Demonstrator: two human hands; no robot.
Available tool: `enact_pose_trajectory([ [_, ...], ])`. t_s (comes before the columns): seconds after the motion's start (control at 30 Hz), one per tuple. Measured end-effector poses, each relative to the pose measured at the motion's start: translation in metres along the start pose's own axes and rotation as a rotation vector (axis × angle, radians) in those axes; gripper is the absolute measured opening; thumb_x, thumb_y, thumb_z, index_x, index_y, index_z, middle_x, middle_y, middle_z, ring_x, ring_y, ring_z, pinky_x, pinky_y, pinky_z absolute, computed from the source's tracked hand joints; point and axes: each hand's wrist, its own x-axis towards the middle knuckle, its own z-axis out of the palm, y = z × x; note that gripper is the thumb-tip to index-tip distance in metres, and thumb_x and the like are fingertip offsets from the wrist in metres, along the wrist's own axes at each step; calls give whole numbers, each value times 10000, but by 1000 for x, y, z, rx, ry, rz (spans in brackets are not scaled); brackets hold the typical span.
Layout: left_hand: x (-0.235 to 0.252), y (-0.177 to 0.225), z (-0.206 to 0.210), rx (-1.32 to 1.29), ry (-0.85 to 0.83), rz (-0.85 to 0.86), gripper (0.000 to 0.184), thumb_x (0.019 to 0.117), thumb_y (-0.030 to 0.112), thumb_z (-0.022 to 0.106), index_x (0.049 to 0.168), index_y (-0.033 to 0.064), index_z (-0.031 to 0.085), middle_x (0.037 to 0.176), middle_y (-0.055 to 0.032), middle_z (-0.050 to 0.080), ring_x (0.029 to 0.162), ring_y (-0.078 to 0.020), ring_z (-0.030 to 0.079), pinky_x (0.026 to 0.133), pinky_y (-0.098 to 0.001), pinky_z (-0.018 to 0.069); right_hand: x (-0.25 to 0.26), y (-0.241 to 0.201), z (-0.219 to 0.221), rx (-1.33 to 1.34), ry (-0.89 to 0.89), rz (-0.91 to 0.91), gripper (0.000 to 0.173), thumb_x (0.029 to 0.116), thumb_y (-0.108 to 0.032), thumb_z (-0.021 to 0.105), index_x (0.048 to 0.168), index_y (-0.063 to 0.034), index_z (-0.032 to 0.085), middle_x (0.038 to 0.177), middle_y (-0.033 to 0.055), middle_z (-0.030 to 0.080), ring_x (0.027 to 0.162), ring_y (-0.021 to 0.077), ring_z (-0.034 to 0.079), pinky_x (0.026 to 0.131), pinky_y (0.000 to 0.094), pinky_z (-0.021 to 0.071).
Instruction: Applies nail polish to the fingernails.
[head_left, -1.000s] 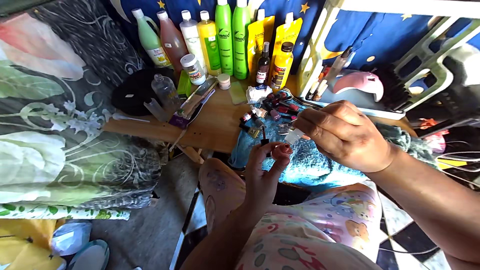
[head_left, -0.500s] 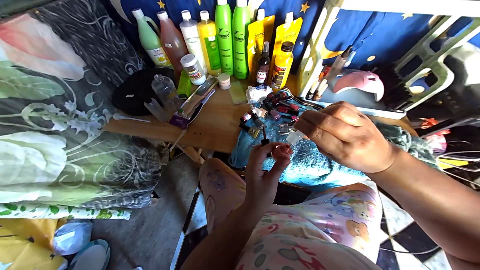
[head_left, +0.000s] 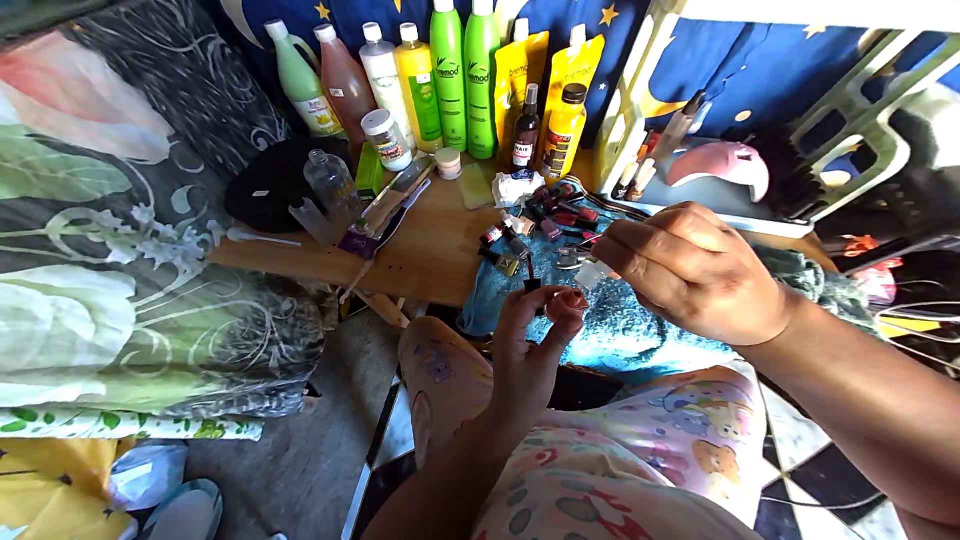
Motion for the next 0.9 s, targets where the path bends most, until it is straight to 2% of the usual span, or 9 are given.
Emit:
enact_pose_trajectory([
  [0.57,0,2,-2,9,6,12,279,977,215,689,1213,65,687,1153,-63,664,1100,-135,631,995,-325,528,-3,-1,0,-4,22,-17,191,1016,5,561,1167,6,677,1121,177,678,953,295,635,838,384,519],
  [0.9,0,3,-1,2,7,16,287,973,198,692,1223,58,686,1161,-66,663,1097,-134,635,990,-319,535,-2,-1,1,-13,33,-12,169,1012,9,558,1133,13,675,1080,173,677,927,292,631,806,380,515],
])
